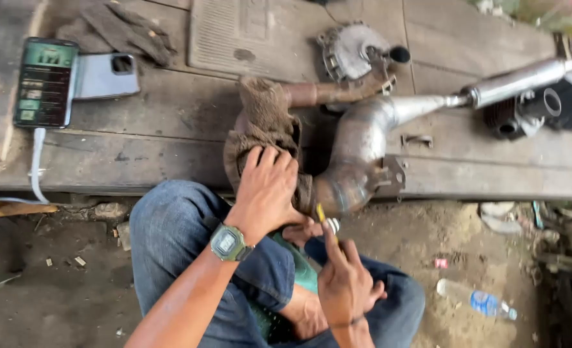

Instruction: Brushing and cleaning a motorcycle exhaust pipe with a small brush and cloth, followed by inspecting and manipulating a curved pipe section.

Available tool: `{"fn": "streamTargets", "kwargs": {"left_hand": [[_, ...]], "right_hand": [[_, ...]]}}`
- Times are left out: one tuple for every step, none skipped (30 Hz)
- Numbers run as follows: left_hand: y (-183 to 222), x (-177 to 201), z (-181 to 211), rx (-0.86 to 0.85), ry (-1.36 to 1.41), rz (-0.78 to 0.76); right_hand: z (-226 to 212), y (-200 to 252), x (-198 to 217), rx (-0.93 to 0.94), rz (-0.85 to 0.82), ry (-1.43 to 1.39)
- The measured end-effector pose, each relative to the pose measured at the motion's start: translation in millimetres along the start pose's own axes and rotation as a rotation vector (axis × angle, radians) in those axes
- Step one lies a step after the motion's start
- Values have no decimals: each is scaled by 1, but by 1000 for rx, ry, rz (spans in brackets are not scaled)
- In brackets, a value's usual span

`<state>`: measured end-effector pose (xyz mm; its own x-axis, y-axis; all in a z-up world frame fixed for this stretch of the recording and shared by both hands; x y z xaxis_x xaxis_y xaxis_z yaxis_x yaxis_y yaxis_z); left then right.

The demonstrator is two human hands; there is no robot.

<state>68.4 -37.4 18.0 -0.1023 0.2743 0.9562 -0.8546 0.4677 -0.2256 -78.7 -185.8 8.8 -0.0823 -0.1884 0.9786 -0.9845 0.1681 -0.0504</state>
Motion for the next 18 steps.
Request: {"fn": "streamTargets", "kwargs": {"left_hand": [[1,-3,3,-11,4,-14],[2,-6,4,-10,31,-48],[-6,-5,-3,-2,38,-53],[-6,-3,-3,-6,24,-36],[-5,-3,-3,0,27,-52],[-4,-6,-2,7,30,-68],[-5,-5,-2,11,32,-73],[-6,-5,1,6,6,-62],[-4,-4,4,-19,-16,-65],[1,-5,6,-33,-11,-84],[0,-5,5,-37,-20,-86],[-1,-2,5,-41,-29,-87],[-5,4,7,-45,-45,-65],[-7,7,6,-22,-2,-79],[-2,7,8,9,52,-110],[-7,10,7,12,45,-105],[-7,14,8,28,64,-83],[-8,17,11,44,82,-61]], "right_hand": [[-1,-2,3,-16,-8,-2],[-6,-3,9,8,3,-70],[-16,-18,13,54,43,-145],[-15,-11,14,62,62,-152],[-3,-4,6,-84,-35,-42],[12,6,-2,-231,-130,67],[15,-1,0,-230,-137,68],[8,-10,8,-83,-42,-13],[0,-11,18,40,51,-98],[1,-16,18,18,40,-101],[3,-26,17,8,41,-219],[3,-35,19,-1,45,-336],[7,-35,22,11,68,-344],[8,-35,23,43,83,-550],[12,-28,24,70,76,-755],[23,-27,15,77,77,-759],[47,-17,-2,-99,46,-823],[72,-4,-19,-276,16,-884]]}}
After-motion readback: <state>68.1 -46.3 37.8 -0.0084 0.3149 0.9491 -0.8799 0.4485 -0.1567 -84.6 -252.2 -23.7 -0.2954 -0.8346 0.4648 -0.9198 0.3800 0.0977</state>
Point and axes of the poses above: each hand's wrist, its own y-axis away from the middle knuckle, its own x-axis out of the back of the hand, z = x × y, the point moved 8 cm from there along -y, towards the middle knuckle
